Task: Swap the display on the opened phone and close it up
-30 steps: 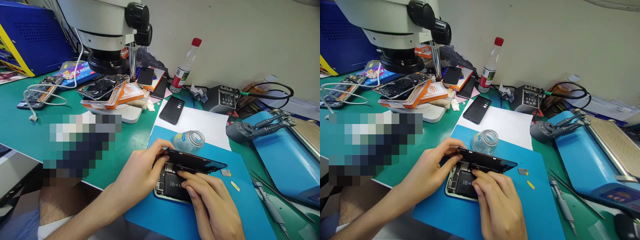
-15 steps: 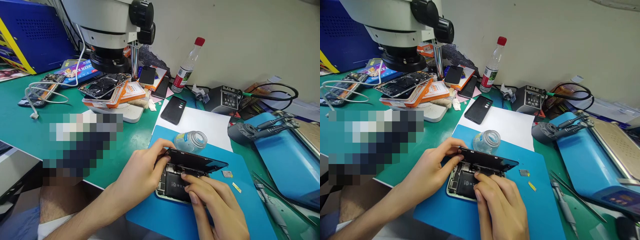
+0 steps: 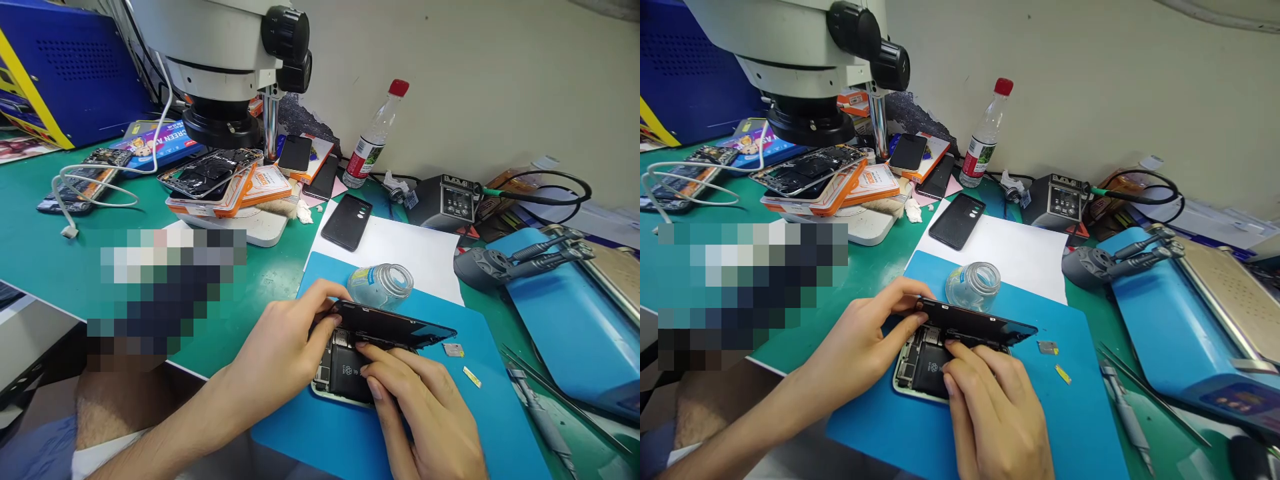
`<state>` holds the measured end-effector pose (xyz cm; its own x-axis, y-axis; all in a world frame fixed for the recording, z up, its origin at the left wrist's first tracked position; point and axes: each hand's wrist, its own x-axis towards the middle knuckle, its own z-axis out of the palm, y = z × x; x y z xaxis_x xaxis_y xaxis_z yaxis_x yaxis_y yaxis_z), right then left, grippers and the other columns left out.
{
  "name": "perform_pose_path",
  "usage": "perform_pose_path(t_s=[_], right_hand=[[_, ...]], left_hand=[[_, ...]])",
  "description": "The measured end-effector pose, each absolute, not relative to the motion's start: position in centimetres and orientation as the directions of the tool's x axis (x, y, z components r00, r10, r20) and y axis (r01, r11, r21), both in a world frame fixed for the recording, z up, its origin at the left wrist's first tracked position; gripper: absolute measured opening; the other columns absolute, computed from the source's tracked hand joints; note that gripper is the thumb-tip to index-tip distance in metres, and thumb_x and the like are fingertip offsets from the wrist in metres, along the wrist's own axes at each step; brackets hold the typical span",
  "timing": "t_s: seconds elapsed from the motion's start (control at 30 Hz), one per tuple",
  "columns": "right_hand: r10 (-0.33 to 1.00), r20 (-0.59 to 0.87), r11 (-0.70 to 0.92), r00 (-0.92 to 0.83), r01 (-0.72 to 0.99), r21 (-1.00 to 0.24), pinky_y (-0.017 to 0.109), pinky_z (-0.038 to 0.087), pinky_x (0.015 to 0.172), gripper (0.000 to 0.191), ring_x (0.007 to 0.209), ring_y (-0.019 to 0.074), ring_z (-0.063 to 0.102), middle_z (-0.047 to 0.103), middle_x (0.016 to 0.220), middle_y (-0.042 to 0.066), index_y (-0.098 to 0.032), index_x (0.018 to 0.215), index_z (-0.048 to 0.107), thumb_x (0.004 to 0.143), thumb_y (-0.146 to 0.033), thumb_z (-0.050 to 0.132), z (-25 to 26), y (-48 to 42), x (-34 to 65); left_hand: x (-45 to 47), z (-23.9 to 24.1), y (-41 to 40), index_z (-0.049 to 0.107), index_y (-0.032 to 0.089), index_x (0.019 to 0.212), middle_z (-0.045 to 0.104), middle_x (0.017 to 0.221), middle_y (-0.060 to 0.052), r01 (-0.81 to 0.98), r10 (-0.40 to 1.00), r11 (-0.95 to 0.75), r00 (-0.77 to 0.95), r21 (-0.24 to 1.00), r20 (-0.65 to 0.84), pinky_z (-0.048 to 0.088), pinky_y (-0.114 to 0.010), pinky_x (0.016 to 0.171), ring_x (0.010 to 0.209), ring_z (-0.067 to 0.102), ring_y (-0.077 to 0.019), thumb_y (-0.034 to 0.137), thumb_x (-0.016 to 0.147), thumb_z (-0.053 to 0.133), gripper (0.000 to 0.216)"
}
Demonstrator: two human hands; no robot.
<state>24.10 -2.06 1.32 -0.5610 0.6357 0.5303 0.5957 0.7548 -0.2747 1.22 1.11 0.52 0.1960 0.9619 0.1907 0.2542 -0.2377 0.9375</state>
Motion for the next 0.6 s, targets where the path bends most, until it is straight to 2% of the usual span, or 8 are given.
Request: perform_pose_path(t_s=[0.6], right_hand=[[0.600,0.537,0.768,-0.594,0.616,-0.177,0.039,0.047,0.102,0.024,0.115,0.0248,0.059,0.067,0.128,0.013,-0.009,0.120,0.064,0.121,-0.001,0.042,1.18,-1.65,23.88]], left_hand=[[1.24,0.82,0.92,0.060,0.032,0.128,0.080,0.106,0.010,0.249,0.958,-0.246,0.212,0.937,0.195,0.056,-0.024,0.085,0.103,0.080,-0.0139,0.016,0.110,0.055,0.025]])
